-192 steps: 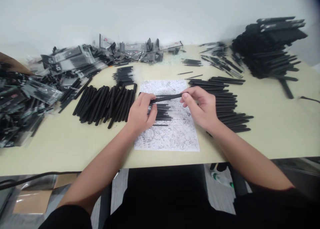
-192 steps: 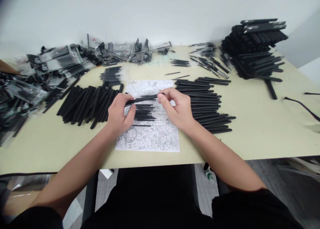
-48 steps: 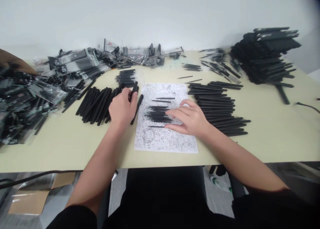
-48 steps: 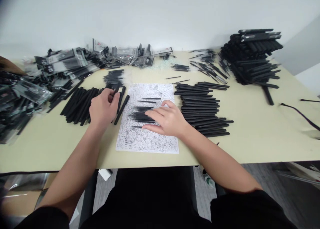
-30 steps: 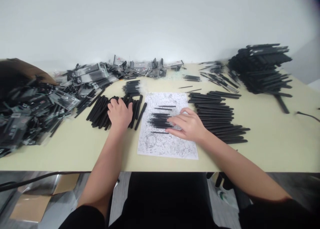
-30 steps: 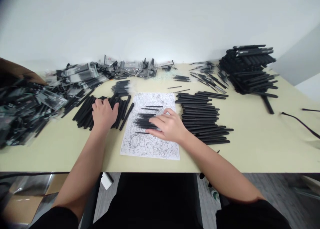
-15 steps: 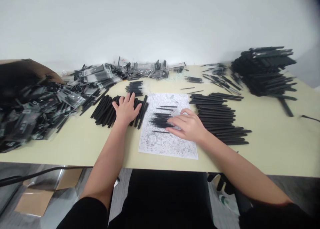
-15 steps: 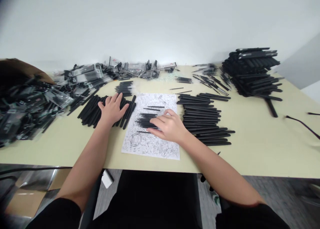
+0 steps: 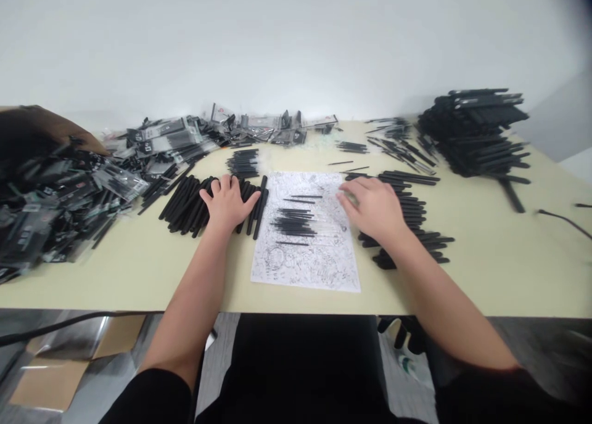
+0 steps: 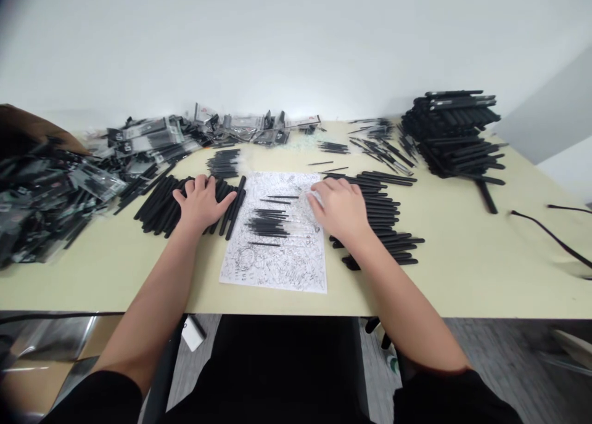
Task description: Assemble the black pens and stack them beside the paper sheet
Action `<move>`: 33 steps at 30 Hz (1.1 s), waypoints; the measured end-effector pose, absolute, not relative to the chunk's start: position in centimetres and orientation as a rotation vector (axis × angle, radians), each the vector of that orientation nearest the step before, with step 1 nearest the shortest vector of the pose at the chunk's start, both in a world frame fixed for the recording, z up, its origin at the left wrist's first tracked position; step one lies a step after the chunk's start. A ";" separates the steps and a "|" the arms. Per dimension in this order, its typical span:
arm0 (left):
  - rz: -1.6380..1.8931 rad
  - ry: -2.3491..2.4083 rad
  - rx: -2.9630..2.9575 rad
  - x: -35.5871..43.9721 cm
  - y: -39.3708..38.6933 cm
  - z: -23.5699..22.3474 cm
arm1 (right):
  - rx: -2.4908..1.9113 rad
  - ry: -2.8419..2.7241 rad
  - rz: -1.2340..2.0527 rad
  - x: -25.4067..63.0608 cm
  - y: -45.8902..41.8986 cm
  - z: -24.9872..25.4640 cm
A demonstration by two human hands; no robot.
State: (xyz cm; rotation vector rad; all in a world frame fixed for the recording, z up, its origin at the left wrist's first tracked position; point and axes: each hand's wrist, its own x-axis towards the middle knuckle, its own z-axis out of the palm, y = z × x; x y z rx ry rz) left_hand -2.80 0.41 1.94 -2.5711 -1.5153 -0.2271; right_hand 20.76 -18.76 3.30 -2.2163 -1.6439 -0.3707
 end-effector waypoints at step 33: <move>-0.261 -1.155 -2.927 -1.7 -1.6 1.7 | -2.616 -1.356 -0.165 26.5 -19.0 0.6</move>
